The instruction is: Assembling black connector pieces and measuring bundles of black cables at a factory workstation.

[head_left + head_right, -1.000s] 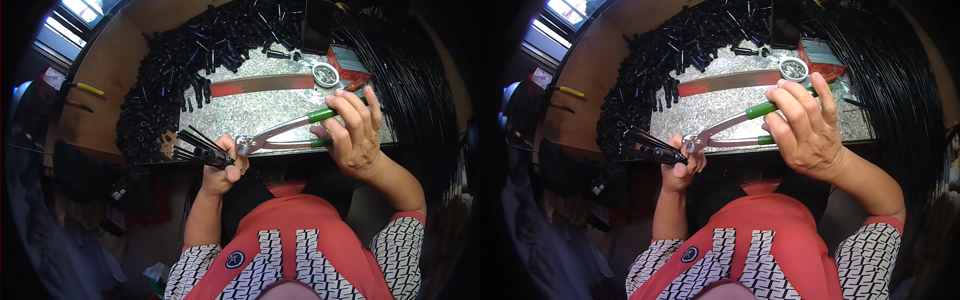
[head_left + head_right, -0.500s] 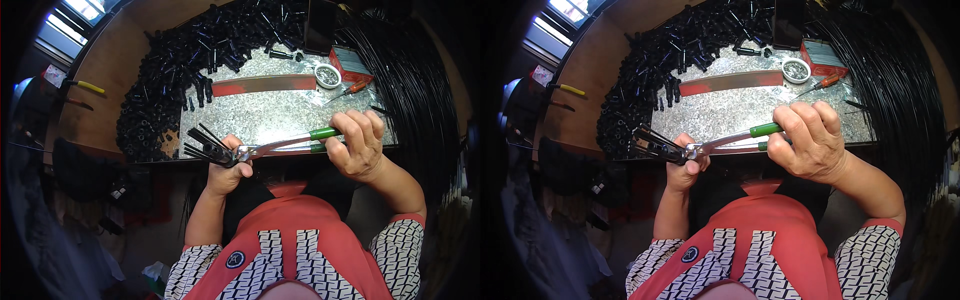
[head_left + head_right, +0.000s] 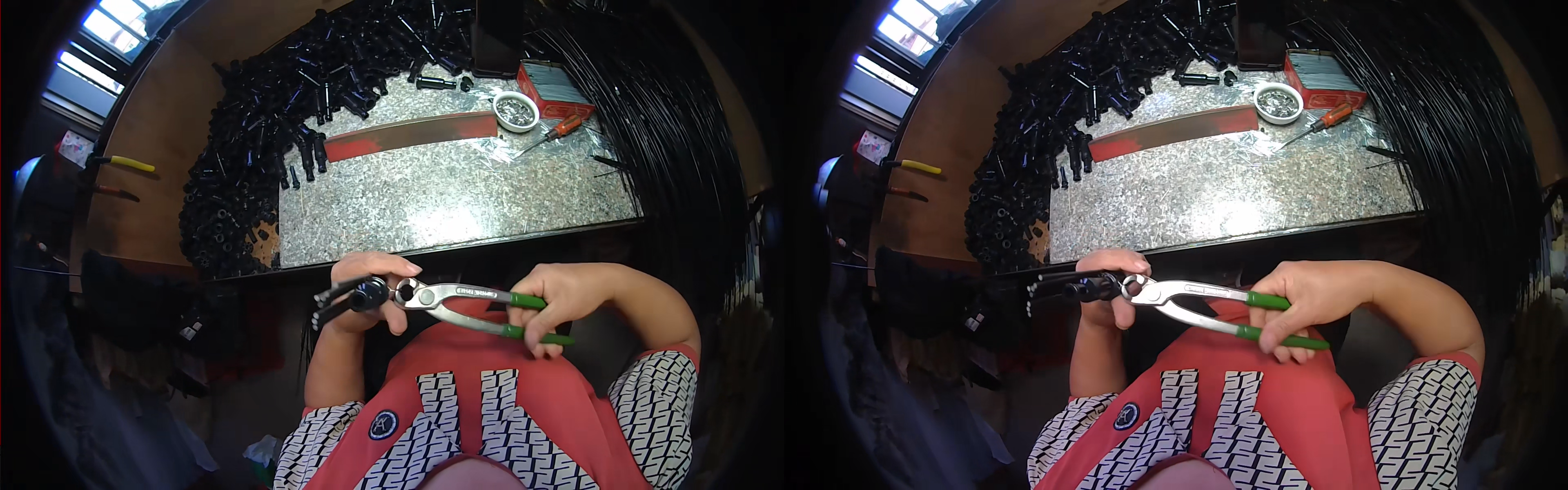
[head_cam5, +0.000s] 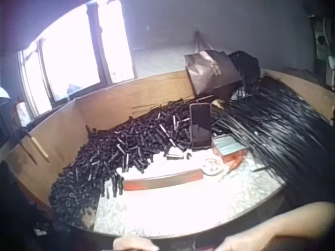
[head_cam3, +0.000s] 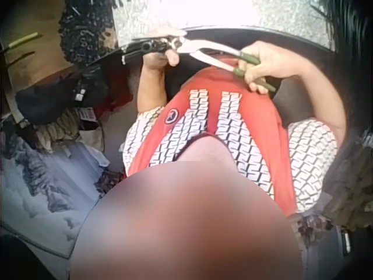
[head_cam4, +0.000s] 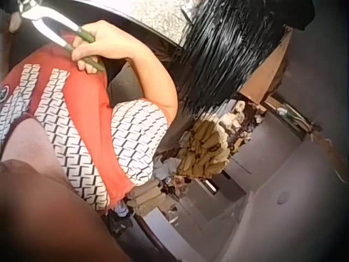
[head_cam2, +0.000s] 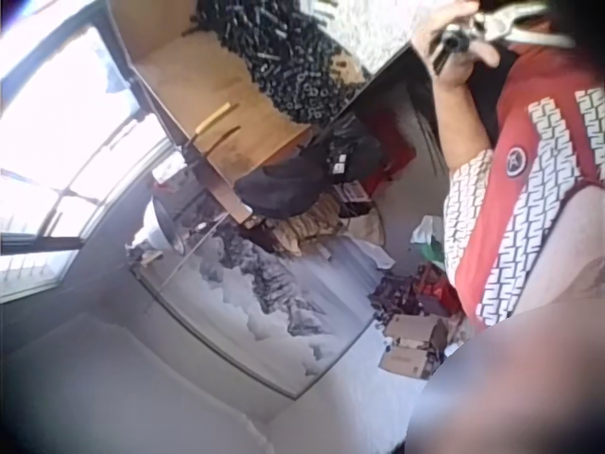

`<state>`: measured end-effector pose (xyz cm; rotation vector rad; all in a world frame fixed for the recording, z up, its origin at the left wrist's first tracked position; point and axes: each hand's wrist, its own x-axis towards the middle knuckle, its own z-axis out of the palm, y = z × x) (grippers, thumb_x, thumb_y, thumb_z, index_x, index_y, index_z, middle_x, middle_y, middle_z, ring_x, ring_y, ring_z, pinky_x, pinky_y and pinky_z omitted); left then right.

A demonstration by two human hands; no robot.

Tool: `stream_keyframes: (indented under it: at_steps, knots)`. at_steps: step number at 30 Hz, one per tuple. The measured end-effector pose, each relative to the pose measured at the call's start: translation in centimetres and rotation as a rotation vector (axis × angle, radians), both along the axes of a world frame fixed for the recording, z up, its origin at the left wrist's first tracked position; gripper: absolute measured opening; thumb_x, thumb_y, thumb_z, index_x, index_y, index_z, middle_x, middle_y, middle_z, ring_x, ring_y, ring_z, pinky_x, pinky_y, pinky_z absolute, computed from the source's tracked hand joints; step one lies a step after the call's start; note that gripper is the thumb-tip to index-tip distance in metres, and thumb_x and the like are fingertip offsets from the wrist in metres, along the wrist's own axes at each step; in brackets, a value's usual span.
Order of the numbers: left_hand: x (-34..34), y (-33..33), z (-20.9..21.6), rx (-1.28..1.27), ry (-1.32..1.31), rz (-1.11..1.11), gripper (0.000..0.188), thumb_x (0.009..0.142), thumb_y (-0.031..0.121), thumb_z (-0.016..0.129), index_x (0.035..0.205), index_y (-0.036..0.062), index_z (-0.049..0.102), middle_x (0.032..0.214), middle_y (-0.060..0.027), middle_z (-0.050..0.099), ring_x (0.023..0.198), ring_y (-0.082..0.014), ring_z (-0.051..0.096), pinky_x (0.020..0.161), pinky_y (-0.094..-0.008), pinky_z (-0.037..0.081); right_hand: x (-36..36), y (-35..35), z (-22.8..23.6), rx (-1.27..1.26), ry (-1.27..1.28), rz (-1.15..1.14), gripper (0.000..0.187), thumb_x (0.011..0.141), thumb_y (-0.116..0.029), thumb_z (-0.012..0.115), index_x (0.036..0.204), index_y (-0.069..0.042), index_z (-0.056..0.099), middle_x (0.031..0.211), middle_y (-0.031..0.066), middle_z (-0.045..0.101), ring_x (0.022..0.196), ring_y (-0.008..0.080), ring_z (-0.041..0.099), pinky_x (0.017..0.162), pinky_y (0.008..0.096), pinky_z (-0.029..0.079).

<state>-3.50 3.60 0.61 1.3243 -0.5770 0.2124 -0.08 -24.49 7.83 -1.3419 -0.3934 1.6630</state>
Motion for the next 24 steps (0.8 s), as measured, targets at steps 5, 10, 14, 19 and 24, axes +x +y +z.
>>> stream_keyframes:
  at_steps: [5,10,14,19,24]
  knots:
    - [0.5,-0.1,1.3,0.202,-0.068,-0.020,0.057,0.052,0.042,0.081,0.092,0.0032,0.070,0.068,-0.0005,0.062,0.056,-0.0078,0.053,0.050,-0.0210,0.039,-0.2,-0.4,-0.1,0.032,0.149,0.099,0.044,0.078,-0.006,0.071,0.112,0.005,0.045,0.071,0.0101,0.066,0.058,0.0160,0.064,0.052,0.0263,0.050]
    - [-0.2,1.0,0.7,0.066,0.149,0.050,0.058,0.053,0.039,0.084,0.093,0.0008,0.069,0.078,-0.0042,0.064,0.065,-0.0079,0.054,0.055,-0.0225,0.040,-2.1,0.5,0.4,0.186,-1.506,-0.197,0.058,0.076,-0.013,0.072,0.121,0.000,0.038,0.091,0.0159,0.057,0.068,0.0295,0.058,0.064,0.0388,0.047]
    - [-0.3,-0.3,2.5,-0.074,0.355,0.020,0.064,0.052,0.055,0.078,0.083,0.0005,0.067,0.073,-0.0023,0.064,0.062,-0.0079,0.056,0.055,-0.0206,0.042,-1.9,0.5,0.9,0.113,-1.204,-0.247,0.024,0.093,-0.019,0.052,0.103,0.003,0.050,0.084,0.0139,0.062,0.065,0.0235,0.062,0.061,0.0343,0.050]
    - [1.0,1.2,1.0,0.160,-0.055,-0.059,0.065,0.052,0.054,0.077,0.087,-0.0003,0.069,0.069,-0.0024,0.063,0.055,-0.0067,0.053,0.047,-0.0201,0.036,-1.1,0.3,1.1,-0.064,-0.065,-0.112,0.022,0.090,-0.020,0.060,0.092,0.000,0.051,0.071,0.0099,0.064,0.057,0.0149,0.062,0.054,0.0265,0.049]
    - [0.5,1.2,1.4,0.052,0.236,-0.016,0.066,0.049,0.049,0.080,0.089,-0.0018,0.068,0.079,-0.0028,0.066,0.064,-0.0067,0.056,0.055,-0.0182,0.040,-1.6,1.1,-0.2,0.162,-1.462,-0.268,0.048,0.074,-0.017,0.077,0.106,-0.002,0.045,0.071,0.0108,0.060,0.058,0.0191,0.059,0.054,0.0331,0.047]
